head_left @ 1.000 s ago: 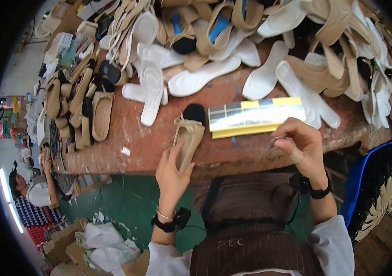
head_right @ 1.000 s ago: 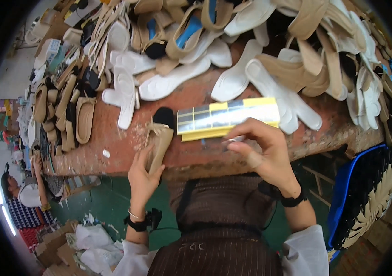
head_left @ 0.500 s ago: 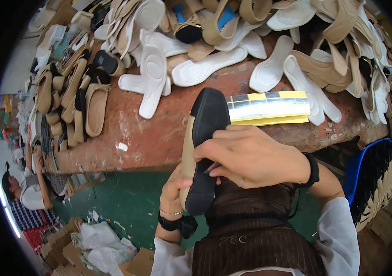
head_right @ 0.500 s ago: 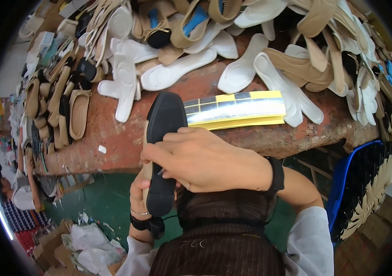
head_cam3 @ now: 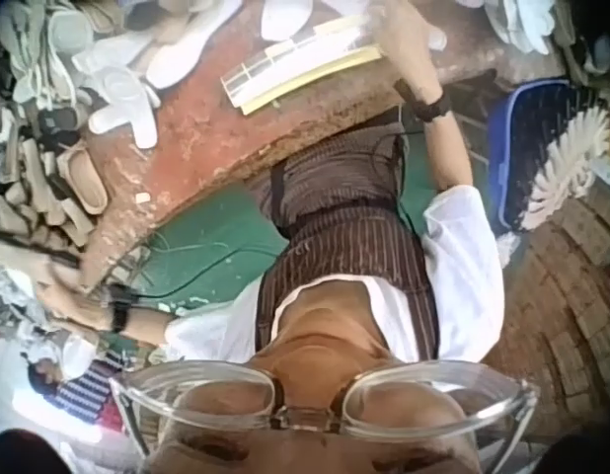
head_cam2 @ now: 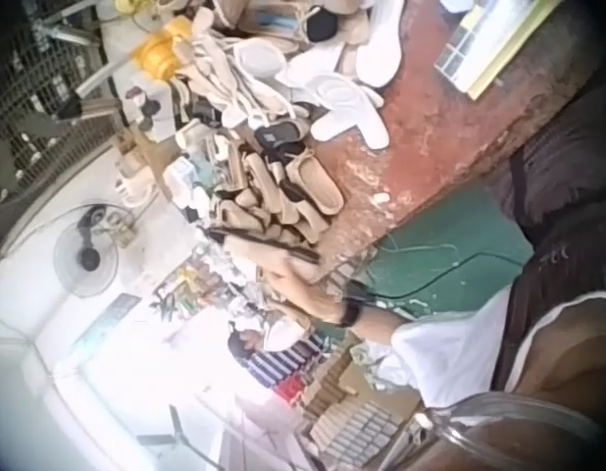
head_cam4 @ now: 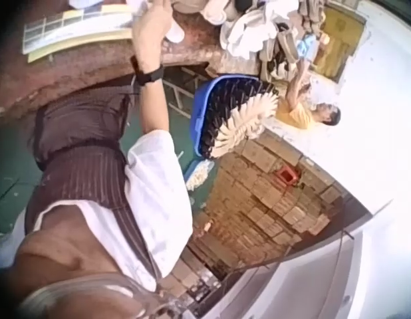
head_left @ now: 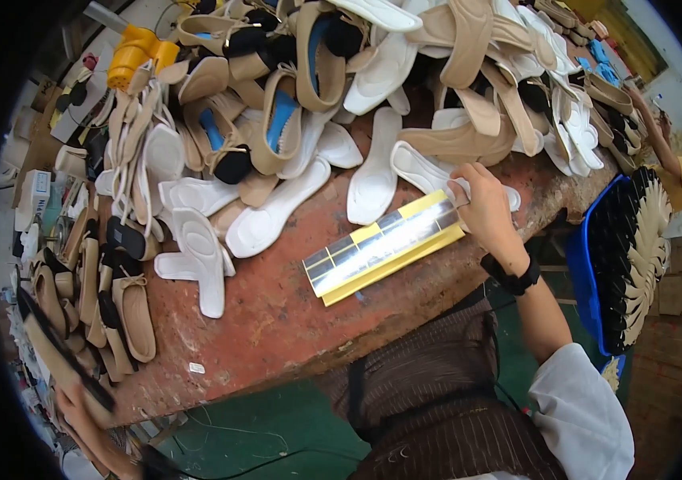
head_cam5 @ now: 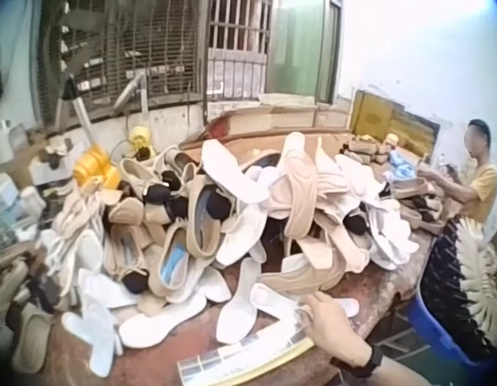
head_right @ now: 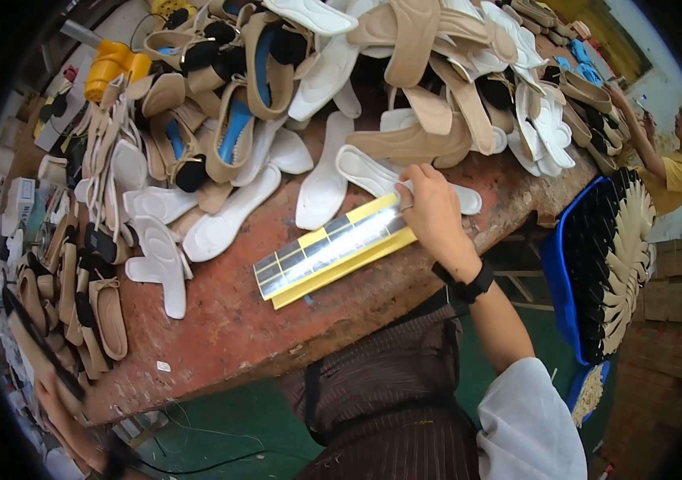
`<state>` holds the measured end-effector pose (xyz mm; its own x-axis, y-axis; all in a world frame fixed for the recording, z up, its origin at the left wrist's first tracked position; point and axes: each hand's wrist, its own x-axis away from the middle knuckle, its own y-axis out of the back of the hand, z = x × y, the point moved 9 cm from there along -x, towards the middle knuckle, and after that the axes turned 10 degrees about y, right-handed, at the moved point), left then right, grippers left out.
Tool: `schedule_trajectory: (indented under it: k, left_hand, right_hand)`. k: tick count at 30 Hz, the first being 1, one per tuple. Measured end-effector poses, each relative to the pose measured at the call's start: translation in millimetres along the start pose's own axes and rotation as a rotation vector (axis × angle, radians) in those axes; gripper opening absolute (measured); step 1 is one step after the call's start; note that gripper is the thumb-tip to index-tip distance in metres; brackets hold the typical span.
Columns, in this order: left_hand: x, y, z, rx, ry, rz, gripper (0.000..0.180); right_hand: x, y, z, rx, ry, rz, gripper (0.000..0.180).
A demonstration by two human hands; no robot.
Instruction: Assembling and finishing ballet flat shoes by inserting insoles and cleaning the outer material.
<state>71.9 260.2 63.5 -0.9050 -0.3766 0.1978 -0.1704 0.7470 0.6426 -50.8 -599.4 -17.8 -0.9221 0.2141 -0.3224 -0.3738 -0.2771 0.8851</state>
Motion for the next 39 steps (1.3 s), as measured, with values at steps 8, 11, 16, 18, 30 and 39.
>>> schedule_trajectory:
  k: [8,11,16,18,30,39]
  left_hand:
    - [-21,-55,-183,-0.732,-0.823,-0.974,0.048]
    - [106,-268,-277,-0.260,-0.880,-0.280,0.042]
    - [189,-495,-311,-0.524,-1.265,-0.005,0.042]
    - [168,-527,-312,-0.624,-1.214,-0.036,0.038]
    - [243,-331,-229,-0.040,-0.579,0.175,0.015]
    - [300,-383,-94,-0.464,-0.925,0.243,0.026]
  right_hand:
    - [-14,-45,-49,-0.098,-0.123,0.355,0.046]
    - [-23,0,-40,-0.274,0.023,0.082,0.035]
    - [-15,96,17,-0.527,0.153,-0.350,0.021]
    - [9,88,46,-0.964,0.030,-0.193,0.015]
    - [27,-97,19,-1.524,-0.725,0.162,0.050]
    - [33,28,116,-0.461,0.457,0.154,0.048]
